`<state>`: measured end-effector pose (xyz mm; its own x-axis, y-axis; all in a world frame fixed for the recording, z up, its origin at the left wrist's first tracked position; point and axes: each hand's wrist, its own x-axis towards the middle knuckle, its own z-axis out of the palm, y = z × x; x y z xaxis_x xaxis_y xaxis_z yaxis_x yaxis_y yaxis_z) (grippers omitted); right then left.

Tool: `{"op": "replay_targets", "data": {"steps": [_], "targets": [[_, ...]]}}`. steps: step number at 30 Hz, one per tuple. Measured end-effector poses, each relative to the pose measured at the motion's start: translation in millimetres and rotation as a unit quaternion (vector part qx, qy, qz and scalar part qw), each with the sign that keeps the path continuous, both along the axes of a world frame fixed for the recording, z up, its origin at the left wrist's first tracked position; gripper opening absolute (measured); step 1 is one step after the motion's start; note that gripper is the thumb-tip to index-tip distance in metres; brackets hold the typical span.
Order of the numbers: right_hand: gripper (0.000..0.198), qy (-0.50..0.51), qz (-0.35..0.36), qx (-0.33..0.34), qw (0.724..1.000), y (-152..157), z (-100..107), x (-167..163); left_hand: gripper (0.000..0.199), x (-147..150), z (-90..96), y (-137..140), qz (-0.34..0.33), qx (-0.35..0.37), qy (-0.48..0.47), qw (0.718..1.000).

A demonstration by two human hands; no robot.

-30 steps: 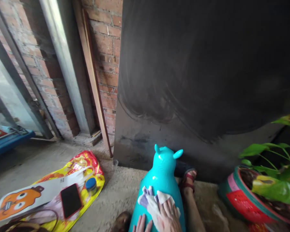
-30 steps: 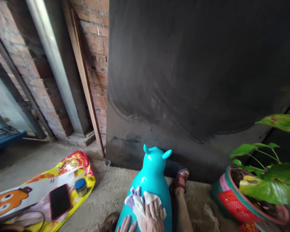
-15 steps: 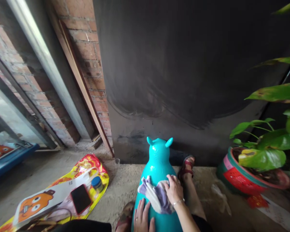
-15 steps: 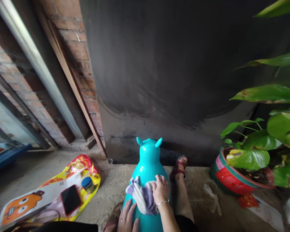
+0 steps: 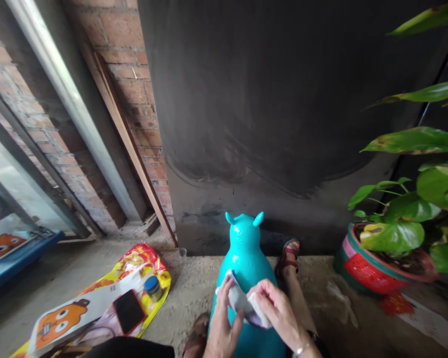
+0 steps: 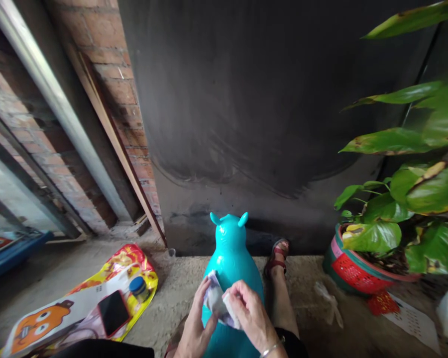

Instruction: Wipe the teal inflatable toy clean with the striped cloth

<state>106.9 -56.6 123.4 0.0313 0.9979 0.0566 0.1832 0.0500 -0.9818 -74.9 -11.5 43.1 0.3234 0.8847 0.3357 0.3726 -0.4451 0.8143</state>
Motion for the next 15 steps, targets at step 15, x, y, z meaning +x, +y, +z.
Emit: {"op": "replay_targets", "data": {"steps": [15], "targets": [[0.043, -0.034, 0.035, -0.051, 0.998, -46, 15, -6, 0.031, -11, 0.7, -27, -0.079, -0.033, 0.093, 0.992]]}}
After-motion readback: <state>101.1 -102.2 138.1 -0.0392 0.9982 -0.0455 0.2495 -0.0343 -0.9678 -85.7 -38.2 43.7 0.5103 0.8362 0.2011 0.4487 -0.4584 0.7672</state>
